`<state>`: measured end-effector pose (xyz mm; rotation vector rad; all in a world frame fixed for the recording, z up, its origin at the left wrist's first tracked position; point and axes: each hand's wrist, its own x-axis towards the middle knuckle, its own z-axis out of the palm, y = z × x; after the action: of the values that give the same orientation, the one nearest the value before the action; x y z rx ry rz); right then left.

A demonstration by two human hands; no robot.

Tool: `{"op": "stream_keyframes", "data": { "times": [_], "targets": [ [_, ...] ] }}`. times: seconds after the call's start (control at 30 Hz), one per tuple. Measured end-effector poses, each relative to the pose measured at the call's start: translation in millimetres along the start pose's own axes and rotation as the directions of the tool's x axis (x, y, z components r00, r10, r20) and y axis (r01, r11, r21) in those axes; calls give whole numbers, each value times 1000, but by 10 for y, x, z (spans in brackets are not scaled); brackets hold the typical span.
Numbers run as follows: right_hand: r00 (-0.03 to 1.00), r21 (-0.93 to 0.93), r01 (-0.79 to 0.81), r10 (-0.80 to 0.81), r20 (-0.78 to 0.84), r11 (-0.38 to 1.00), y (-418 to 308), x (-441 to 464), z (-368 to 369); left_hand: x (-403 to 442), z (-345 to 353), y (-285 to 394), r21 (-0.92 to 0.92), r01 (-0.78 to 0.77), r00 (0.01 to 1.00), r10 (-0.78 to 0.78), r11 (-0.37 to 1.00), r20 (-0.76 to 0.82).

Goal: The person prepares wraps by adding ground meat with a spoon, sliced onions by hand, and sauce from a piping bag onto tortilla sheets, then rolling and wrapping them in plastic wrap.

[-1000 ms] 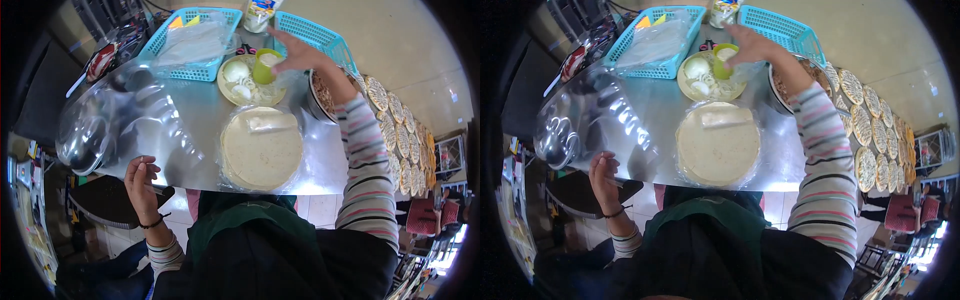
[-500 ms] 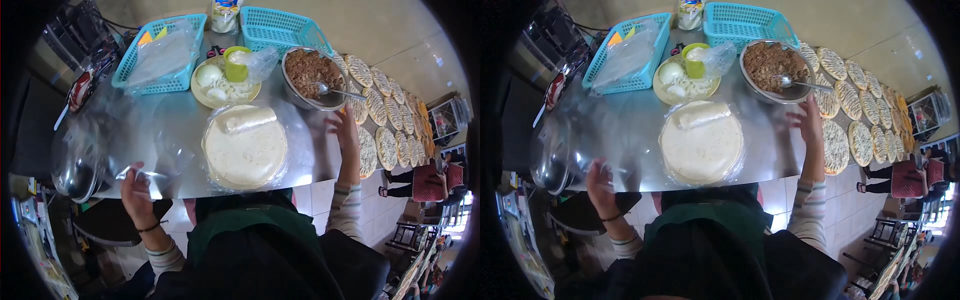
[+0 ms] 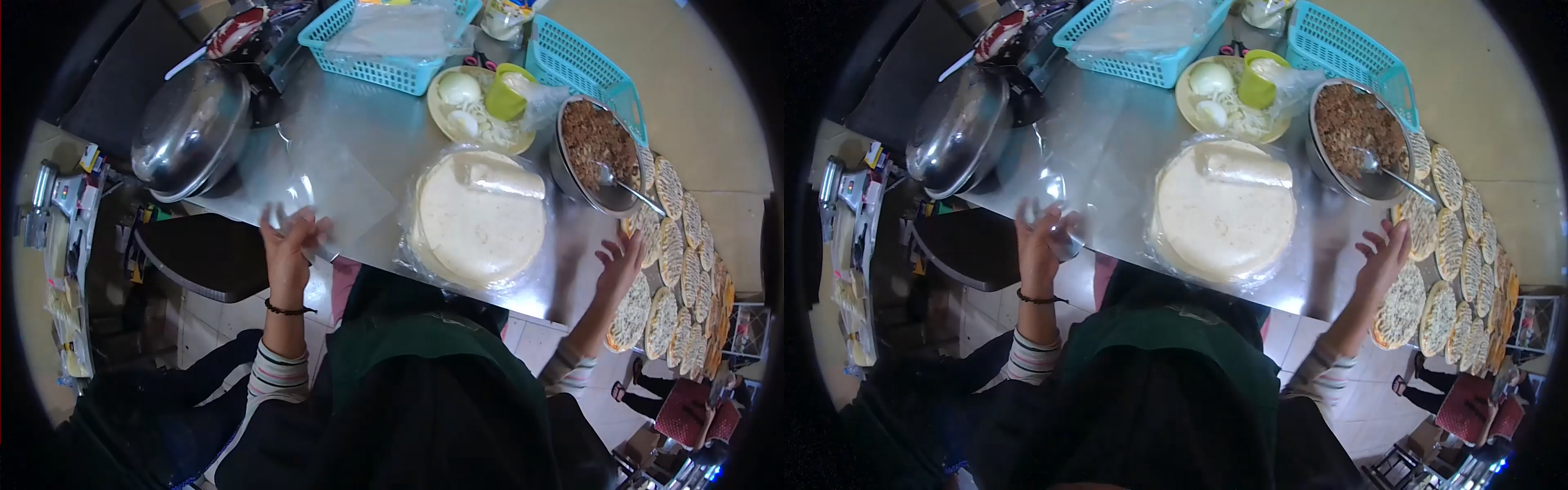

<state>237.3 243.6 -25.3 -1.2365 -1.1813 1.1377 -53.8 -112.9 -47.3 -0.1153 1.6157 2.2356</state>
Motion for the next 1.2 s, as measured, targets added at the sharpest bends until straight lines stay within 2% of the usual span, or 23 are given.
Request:
{"op": "stream_keyframes", "data": {
  "times": [0.03, 0.07, 0.1, 0.13, 0.17, 0.2, 0.27, 0.3, 0.33, 0.37, 0.4, 0.47, 0.53, 0.6, 0.7, 0.77, 0.83, 1.0, 1.07, 1.1, 1.13, 1.17, 1.2],
  "targets": [
    [997, 21, 80, -80, 6, 997, 31, -118, -70, -39, 49, 55, 148, -23, 1000, 24, 989, -7],
    [978, 54, 141, -147, 145, 989, 44, -275, -88, 19, 48, -9, 148, -13, 1000, 12, 989, 11],
    [924, 1, 187, -177, 340, 982, -30, -423, -42, 111, 24, -99, 411, -315, 943, 332, 856, 30],
    [833, -43, 238, -182, 522, 970, -147, -545, 46, 180, 2, -144, 617, -546, 785, 604, 567, 139],
    [744, -78, 379, -254, 618, 922, -238, -620, 162, 212, -5, -101, 755, -577, 700, 665, 312, 261],
    [633, -94, 515, -305, 711, 852, -332, -654, 313, 156, 62, -69, 746, -587, 701, 659, 315, 273],
    [330, 19, 811, -482, 812, 585, -527, -678, 672, -12, 168, 17, 942, -276, 734, 591, -192, 336],
    [331, 16, 812, -482, 811, 584, -538, -664, 819, -21, 111, 67, 835, -461, 624, 559, -301, 546],
    [189, 43, 906, -493, 849, 421, -550, -644, 960, -60, 130, 100, 837, -459, 625, 562, -298, 542],
    [40, 88, 966, -477, 878, 243, -568, -600, 1067, -99, 159, 134, 841, -509, 763, 356, -186, 540],
    [27, 99, 966, -479, 878, 237, -577, -515, 1121, -123, 169, 152, 848, -526, 839, 122, -63, 530],
    [58, 22, 948, -239, 969, 319, -598, -379, 1196, -110, 140, 150, 815, -575, 800, 162, -75, 578],
    [36, 25, 935, -164, 986, 355, -653, -352, 1263, -102, 109, 133, 731, -674, 703, 212, -107, 679],
    [21, 11, 917, -77, 997, 398, -689, -375, 1283, -134, 151, 128, 716, -693, 692, 201, -84, 693],
    [5, 1, 965, -24, 1000, 262, -719, -386, 1306, -129, 169, 99, 673, -735, 646, 213, -86, 733],
    [27, -68, 911, 107, 994, 407, -720, -369, 1332, -114, 163, 66, 656, -746, 623, 233, -111, 747],
    [16, -48, 907, 80, 997, 417, -668, -404, 1325, -76, 142, 69, 650, -755, 598, 311, -90, 738],
    [-72, 87, 928, -53, 996, 361, -575, -405, 1299, -30, 118, 66, 753, -657, 701, 388, 24, 599],
    [24, -188, 646, 227, 974, 739, -658, -352, 1342, -16, 137, 76, 767, -637, 730, 386, 84, 564],
    [88, -315, 388, 305, 948, 866, -636, -324, 1330, -13, 142, 101, 786, -613, 755, 348, 75, 555],
    [96, -320, 393, 307, 947, 862, -641, -328, 1307, -10, 144, 106, 781, -619, 753, 348, 83, 559],
    [72, -286, 36, 283, 957, 958, -662, -343, 1258, -13, 133, 99, 779, -618, 757, 347, 105, 553],
    [69, -212, -326, 247, 967, 921, -681, -357, 1200, -14, 129, 90, 773, -621, 760, 344, 129, 552]
  ]
}}
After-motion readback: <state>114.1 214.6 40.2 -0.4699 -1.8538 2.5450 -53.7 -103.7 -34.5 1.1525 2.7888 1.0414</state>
